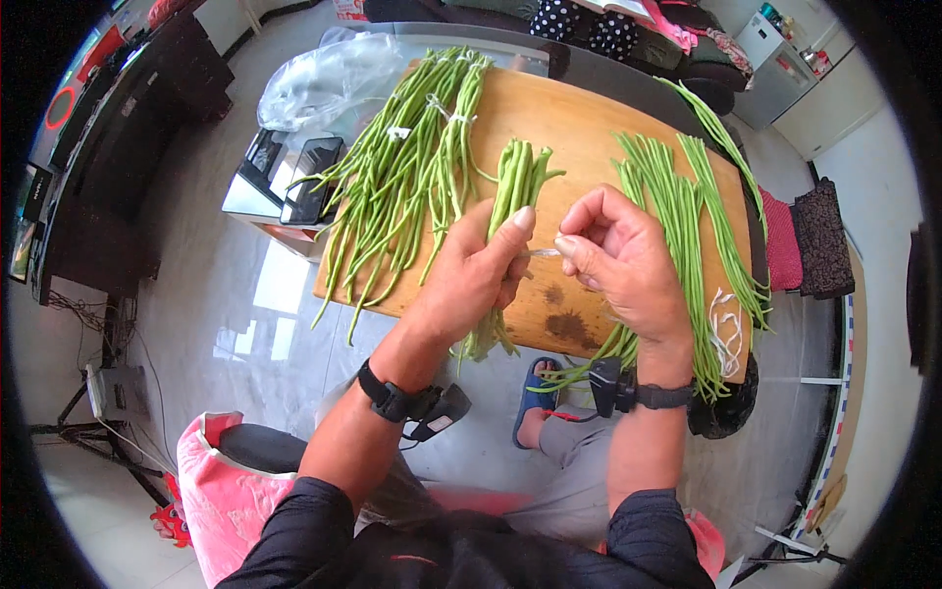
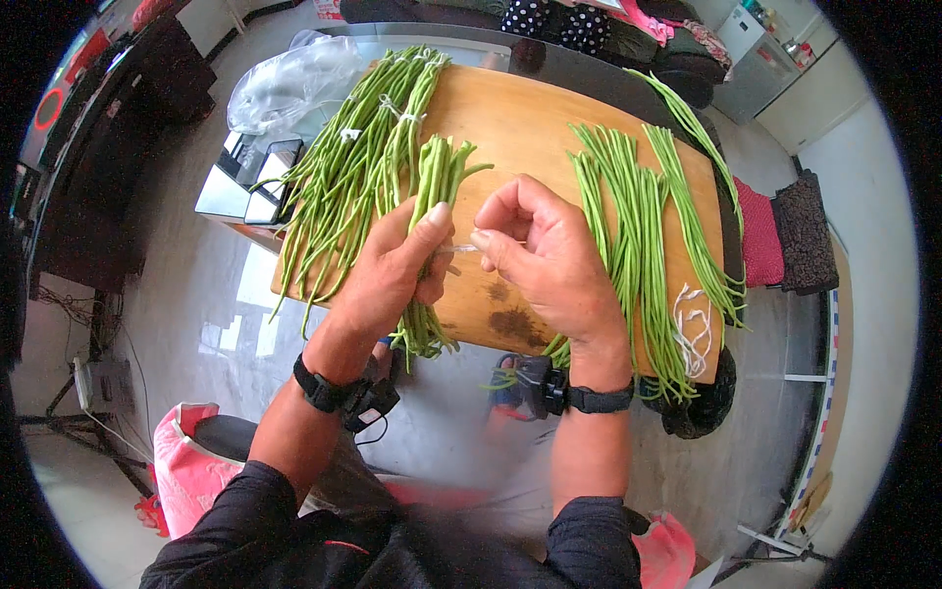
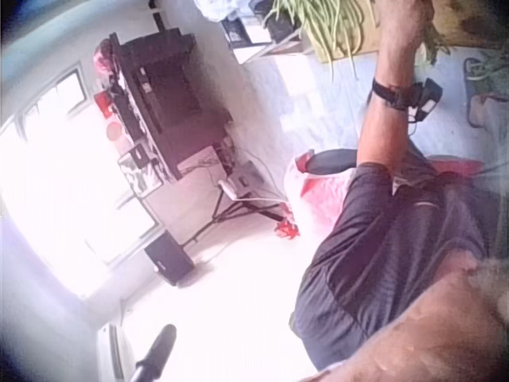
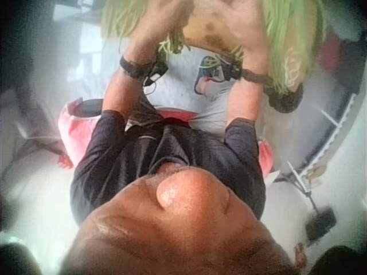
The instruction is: The person gathers long beans on a wooden board and ties them into bundles using pieces of white string.
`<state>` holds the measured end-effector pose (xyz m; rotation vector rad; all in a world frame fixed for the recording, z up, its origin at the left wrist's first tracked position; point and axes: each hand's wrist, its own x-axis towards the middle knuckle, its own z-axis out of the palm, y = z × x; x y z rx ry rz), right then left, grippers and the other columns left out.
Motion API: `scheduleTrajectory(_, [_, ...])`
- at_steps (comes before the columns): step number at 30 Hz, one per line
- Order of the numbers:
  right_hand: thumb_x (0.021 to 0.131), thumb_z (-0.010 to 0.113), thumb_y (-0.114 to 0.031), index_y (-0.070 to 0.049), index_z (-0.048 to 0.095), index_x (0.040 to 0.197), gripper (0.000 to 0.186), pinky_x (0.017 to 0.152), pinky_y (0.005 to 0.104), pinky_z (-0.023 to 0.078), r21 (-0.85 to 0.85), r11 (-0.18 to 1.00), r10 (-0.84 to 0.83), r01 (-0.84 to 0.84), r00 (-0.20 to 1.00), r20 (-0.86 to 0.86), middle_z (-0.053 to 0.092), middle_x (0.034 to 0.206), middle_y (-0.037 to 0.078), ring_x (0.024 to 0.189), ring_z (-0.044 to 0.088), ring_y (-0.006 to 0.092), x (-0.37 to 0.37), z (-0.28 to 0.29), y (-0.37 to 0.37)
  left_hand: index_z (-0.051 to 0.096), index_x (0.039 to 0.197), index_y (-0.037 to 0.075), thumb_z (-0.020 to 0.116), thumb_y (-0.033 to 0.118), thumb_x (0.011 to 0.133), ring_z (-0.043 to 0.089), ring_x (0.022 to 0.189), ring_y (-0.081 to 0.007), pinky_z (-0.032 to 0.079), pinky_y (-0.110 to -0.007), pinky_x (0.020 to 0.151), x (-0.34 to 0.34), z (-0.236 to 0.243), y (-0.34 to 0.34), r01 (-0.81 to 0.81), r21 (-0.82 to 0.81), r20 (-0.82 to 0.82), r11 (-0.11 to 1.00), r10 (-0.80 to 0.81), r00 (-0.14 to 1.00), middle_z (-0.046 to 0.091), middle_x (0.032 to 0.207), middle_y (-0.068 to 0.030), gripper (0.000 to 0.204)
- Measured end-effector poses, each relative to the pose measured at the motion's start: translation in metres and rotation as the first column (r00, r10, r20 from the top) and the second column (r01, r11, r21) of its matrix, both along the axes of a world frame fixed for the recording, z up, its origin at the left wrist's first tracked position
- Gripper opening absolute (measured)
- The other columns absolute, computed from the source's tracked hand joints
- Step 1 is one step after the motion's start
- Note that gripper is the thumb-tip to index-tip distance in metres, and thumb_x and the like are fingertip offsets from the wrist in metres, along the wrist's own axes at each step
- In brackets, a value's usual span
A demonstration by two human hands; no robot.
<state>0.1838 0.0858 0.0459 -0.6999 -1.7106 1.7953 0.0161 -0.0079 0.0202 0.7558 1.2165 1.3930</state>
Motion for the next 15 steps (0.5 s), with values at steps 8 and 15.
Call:
scheduleTrajectory(8, [0.09,0.077,-0.005,-0.001,0.065,0.101,0.016,0.07,0.023,0.048,0.213,0.973,0.05,-0.09,0.981,0.186,0.059,0.088,-0.003,0.076,0.054,0.0044,0.011,-0.001,0.005,0.054,0.095,0.01,0.056,0.038,0.108,0.039,0.055,-0.0051,0.032,-0.022,0.048,-0.004,0.0,-0.002,0.096,0.015,0.072,0.995,-0.097,0.993,0.046,0.072,0.0034,0.031])
scheduleTrajectory(15, [0.088,0.076,-0.005,0.001,0.067,0.089,0.01,0.068,0.0245,0.048,0.332,0.943,-0.037,-0.039,0.975,0.22,0.06,0.083,0.001,0.074,0.057,0.008,0.015,0.002,0.005,0.058,0.102,0.008,0.055,0.04,0.108,0.042,0.054,-0.0056,0.032,-0.022,0.047,-0.002,-0.002,-0.002,0.255,0.032,0.036,0.966,-0.256,0.966,0.048,0.071,0.0037,0.033])
